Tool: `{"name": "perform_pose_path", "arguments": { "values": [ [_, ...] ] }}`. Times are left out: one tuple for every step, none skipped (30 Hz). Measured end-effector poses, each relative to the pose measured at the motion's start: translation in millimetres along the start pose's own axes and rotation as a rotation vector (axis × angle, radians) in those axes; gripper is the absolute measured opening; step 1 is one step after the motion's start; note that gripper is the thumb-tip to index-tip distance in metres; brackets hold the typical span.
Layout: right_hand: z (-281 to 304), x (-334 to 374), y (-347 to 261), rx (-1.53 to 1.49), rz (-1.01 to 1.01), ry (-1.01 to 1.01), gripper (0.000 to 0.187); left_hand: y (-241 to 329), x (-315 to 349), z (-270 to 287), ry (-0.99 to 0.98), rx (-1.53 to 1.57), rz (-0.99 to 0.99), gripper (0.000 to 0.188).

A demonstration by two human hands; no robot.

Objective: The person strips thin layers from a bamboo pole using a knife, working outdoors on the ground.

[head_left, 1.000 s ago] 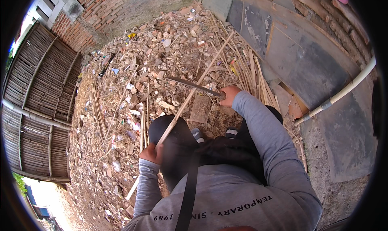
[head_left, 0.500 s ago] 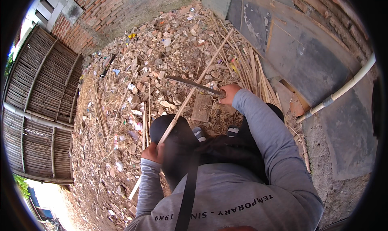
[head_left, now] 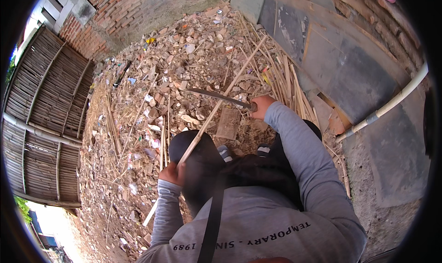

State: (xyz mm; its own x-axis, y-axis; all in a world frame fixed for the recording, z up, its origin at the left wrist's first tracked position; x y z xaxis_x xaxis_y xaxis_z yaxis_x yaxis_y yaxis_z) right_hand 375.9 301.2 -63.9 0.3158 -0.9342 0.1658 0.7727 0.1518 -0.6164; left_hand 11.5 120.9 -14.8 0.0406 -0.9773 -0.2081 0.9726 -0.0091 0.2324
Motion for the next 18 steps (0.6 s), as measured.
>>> {"name": "perform_pose_path", "arguments": {
  "values": [
    [0.3, 0.8, 0.5, 0.004, -0.002, -0.002, 0.046, -1.0, -0.6, -0.5, -0.001, 0.005, 0.002, 0.045],
    [3.0, 1.6, 0.0, 0.027, 0.010, 0.025, 0.041, -1.9, -1.6, -1.4, -0.008, 0.000, -0.001, 0.045],
    [6.0, 2.7, -2.0, 0.049, 0.022, 0.051, 0.036, -2.7, -2.0, -2.3, -0.015, -0.006, -0.002, 0.045],
    [7.4, 4.0, -2.4, 0.052, 0.021, 0.048, 0.036, -3.4, -2.0, -2.3, -0.016, -0.003, 0.001, 0.045],
    [9.4, 5.8, -3.1, 0.027, 0.025, 0.040, 0.033, -3.3, -1.8, -1.6, -0.016, 0.008, -0.004, 0.045],
    [11.3, 8.4, -4.6, 0.002, 0.026, 0.032, 0.030, -2.6, -1.4, -1.4, -0.019, 0.019, -0.009, 0.045],
    [14.2, 8.7, -6.1, 0.004, 0.024, 0.027, 0.030, -2.0, -2.0, -1.1, -0.023, 0.022, -0.006, 0.045],
    [17.8, 7.7, -1.5, 0.033, -0.045, 0.021, 0.029, -0.8, -3.2, -0.5, -0.025, 0.022, -0.006, 0.045],
    [21.1, 7.4, 3.3, 0.065, -0.113, 0.018, 0.028, 0.5, -4.1, 0.1, -0.025, 0.023, -0.007, 0.045],
    [20.4, 8.4, 2.1, 0.069, -0.115, 0.016, 0.028, 0.7, -3.5, 0.9, -0.026, 0.028, -0.005, 0.045],
    [20.3, 10.3, -3.4, 0.099, -0.077, 0.042, 0.029, 0.2, -2.7, 1.1, -0.036, 0.022, 0.002, 0.045],
    [20.7, 11.9, -11.2, 0.129, -0.036, 0.068, 0.029, -0.8, -2.3, 1.7, -0.045, 0.015, 0.011, 0.046],
    [18.8, 14.0, -15.4, 0.134, -0.035, 0.065, 0.029, -0.7, -2.2, 3.0, -0.044, 0.020, 0.016, 0.046],
    [18.3, 16.5, -22.4, 0.145, -0.011, 0.073, 0.029, -0.2, -2.3, 3.9, -0.047, 0.032, 0.019, 0.045],
    [17.4, 19.9, -26.3, 0.150, 0.010, 0.080, 0.029, 1.1, -1.5, 5.0, -0.054, 0.039, 0.019, 0.045],
    [17.2, 16.5, -21.4, 0.149, 0.008, 0.076, 0.029, 2.3, -2.4, 5.8, -0.059, 0.040, 0.020, 0.045],
    [16.3, 9.3, -8.2, 0.094, -0.040, 0.046, 0.029, 5.0, -4.5, 6.5, -0.060, 0.036, 0.007, 0.045],
    [17.6, 5.5, -3.2, 0.045, -0.086, 0.020, 0.030, 6.4, -7.1, 5.8, -0.056, 0.036, -0.006, 0.044]
  ]
}}
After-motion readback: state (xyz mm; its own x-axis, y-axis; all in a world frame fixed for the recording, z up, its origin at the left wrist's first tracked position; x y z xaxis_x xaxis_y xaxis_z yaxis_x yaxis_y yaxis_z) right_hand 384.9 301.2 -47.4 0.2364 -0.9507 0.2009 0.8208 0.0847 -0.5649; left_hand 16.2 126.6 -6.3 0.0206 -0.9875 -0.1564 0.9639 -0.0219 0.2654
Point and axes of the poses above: each hand's wrist, its own x-axis away from the middle knuckle, its own z-axis out of the back of the hand, y = z × x, the point moved 9 cm from there along -x, towards the middle knuckle, and after that the axes turned 7 degrees about -x, right-handed, at the moved point
